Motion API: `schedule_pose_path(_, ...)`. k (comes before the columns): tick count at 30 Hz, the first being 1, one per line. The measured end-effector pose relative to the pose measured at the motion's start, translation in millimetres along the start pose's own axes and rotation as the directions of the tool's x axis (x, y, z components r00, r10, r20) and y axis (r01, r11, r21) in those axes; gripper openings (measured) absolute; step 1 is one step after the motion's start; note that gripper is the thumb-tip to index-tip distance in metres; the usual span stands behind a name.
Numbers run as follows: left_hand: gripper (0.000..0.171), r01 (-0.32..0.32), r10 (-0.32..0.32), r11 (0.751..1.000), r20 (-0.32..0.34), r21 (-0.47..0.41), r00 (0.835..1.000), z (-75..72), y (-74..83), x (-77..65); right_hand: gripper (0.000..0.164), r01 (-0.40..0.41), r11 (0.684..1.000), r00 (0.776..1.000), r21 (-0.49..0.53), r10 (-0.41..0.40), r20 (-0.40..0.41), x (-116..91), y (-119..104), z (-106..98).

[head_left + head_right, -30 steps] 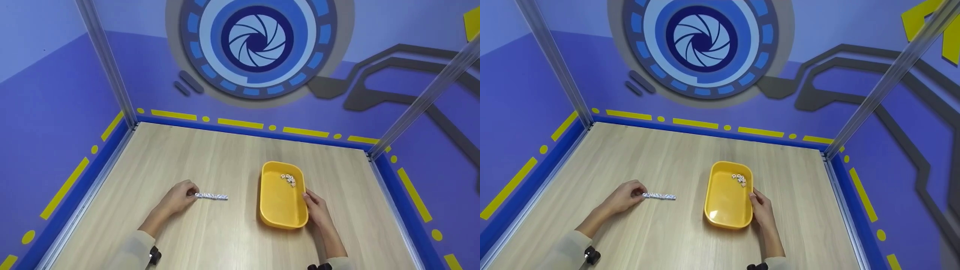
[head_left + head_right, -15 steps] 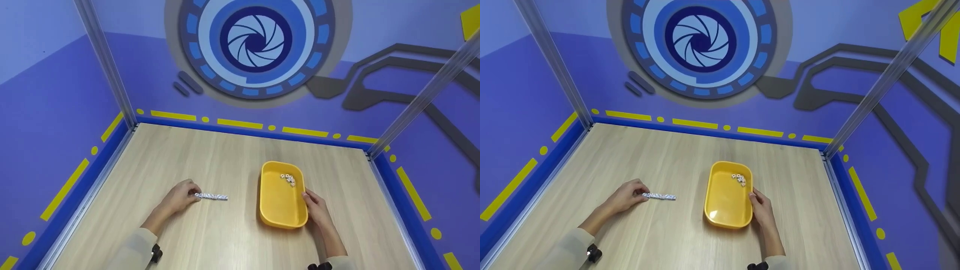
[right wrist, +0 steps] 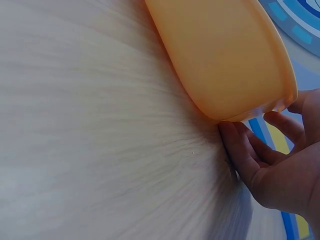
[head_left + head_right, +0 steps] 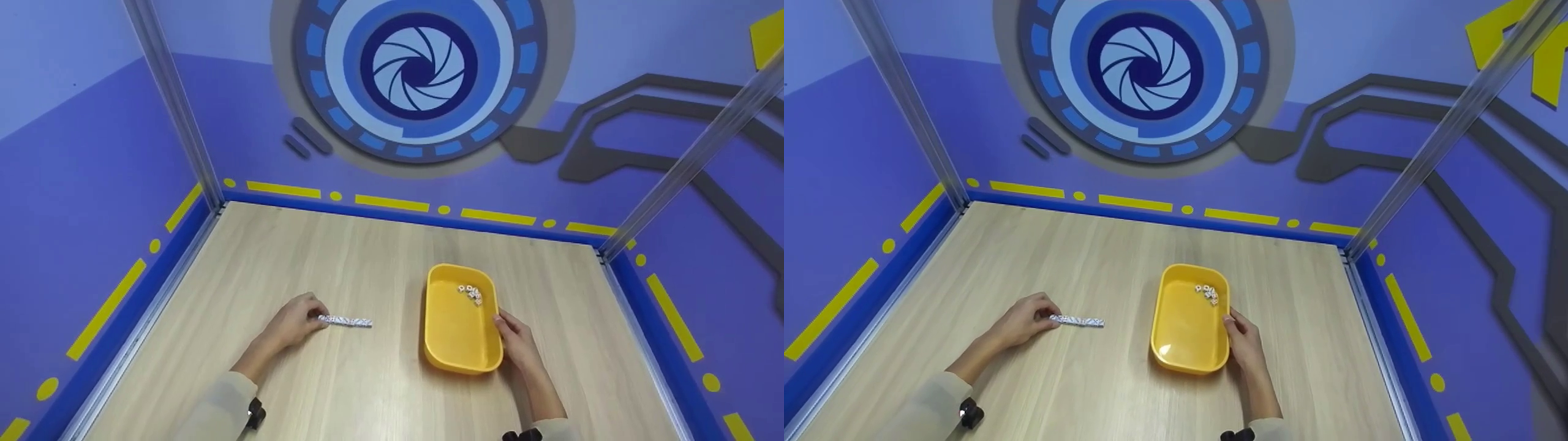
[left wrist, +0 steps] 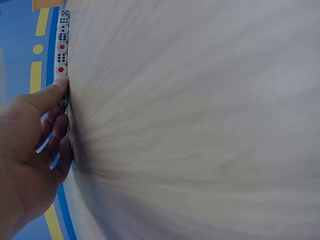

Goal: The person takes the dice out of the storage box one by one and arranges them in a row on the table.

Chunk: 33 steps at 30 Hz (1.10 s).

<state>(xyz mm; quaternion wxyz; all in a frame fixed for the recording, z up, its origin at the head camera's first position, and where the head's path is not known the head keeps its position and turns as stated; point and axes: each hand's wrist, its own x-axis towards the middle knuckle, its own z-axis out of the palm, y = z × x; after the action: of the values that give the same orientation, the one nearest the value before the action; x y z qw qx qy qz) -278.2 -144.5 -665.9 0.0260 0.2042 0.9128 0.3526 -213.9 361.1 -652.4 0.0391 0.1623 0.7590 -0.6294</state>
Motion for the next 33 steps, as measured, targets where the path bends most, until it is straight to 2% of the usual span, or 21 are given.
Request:
schedule_pose_path(8, 0.024, 0.031, -0.03, 0.999, 0.003, -0.026, 1.0, -1.7, 4.0, 2.1, 0.057, -0.012, 0.999, 1.0, 0.036, 0.012, 0.004, -2, 0, 2)
schedule_pose_path(14, 0.033, 0.02, -0.016, 0.993, 0.034, -0.117, 0.999, -5.8, 23.4, 12.2, 0.057, -0.018, 1.0, 1.0, 0.018, 0.018, 0.002, -1, 0, 0)
schedule_pose_path(18, 0.035, -0.019, 0.028, 0.983, 0.05, -0.184, 0.998, -5.9, 49.7, 27.0, 0.059, -0.029, 1.0, 1.0, -0.003, 0.029, -0.002, -1, 1, -1)
schedule_pose_path(24, 0.033, -0.154, 0.162, 0.962, 0.021, -0.225, 0.987, 5.5, 104.2, 53.9, 0.059, -0.031, 0.999, 1.0, -0.017, 0.03, -0.007, -1, 2, -2)
schedule_pose_path(28, 0.033, -0.19, 0.191, 0.956, -0.016, -0.226, 0.981, 21.7, 135.8, 68.0, 0.059, -0.025, 0.998, 1.0, -0.055, 0.025, -0.008, 1, 1, 0)
schedule_pose_path(33, 0.032, -0.227, 0.211, 0.939, -0.087, -0.258, 0.974, 49.8, 163.7, 84.4, 0.062, -0.047, 0.997, 0.999, -0.061, 0.045, -0.019, 2, 0, 2)
